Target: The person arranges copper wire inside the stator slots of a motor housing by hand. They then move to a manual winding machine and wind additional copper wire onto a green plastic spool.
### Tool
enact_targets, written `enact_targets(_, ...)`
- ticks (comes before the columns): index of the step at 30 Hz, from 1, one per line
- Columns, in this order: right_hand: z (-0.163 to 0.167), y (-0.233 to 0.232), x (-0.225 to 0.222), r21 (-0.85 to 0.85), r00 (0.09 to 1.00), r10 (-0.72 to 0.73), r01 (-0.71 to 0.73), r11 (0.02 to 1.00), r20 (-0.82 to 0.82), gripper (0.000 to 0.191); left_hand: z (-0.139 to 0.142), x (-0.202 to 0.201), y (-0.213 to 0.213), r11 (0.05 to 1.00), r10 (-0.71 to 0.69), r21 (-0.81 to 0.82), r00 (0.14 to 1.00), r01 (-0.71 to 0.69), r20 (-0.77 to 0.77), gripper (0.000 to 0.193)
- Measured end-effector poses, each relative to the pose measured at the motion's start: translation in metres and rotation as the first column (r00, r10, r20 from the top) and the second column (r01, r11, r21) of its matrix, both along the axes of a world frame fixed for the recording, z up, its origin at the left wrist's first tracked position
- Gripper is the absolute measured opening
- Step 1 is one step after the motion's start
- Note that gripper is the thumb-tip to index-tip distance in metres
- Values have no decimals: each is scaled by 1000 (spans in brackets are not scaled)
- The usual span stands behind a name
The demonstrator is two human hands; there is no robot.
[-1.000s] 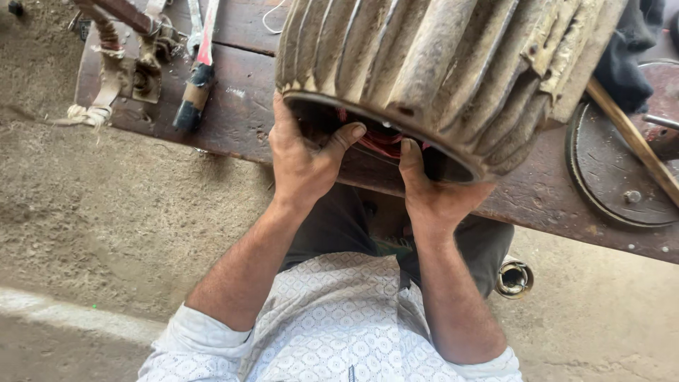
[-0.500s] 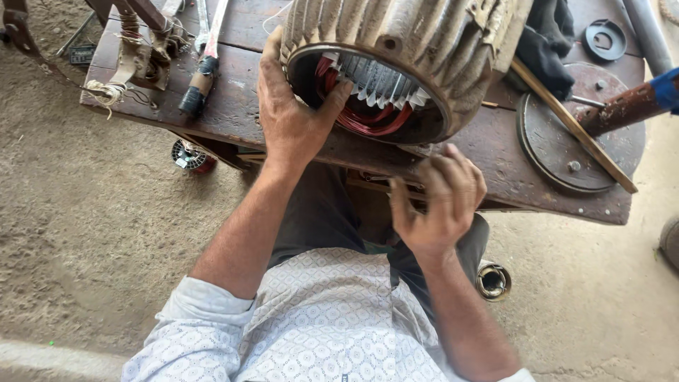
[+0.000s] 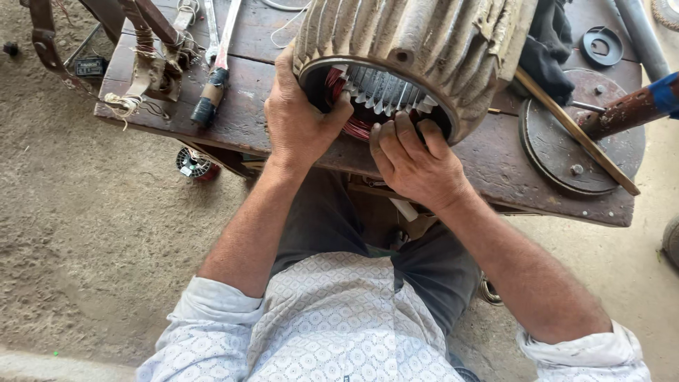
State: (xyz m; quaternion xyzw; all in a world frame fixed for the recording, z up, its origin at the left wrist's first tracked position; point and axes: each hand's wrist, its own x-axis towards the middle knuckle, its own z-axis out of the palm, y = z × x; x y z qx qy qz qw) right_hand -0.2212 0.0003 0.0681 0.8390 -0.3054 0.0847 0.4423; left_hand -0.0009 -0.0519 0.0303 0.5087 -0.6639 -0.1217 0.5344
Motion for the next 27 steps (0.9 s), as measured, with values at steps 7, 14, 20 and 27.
enact_targets(7, -9, -6, -4, -9, 1000, 5, -5, 1000, 19, 24, 8, 14, -1, 985, -173, 5, 984, 173, 40, 82)
enact_targets(14, -10, -8, -2, 20, 998, -11, 10, 1000, 57, 24, 0, 4, -6, 991, -108, -77, 994, 109, 20, 86)
enact_targets(20, -8, -12, -4, -12, 999, -26, 27, 1000, 18, 24, -10, 8, -20, 977, -175, -121, 984, 173, -11, 75)
enact_targets(27, -14, -28, -9, -55, 994, 51, -56, 997, -97, 30, -13, 9, -29, 970, -178, -168, 984, 176, 7, 75)
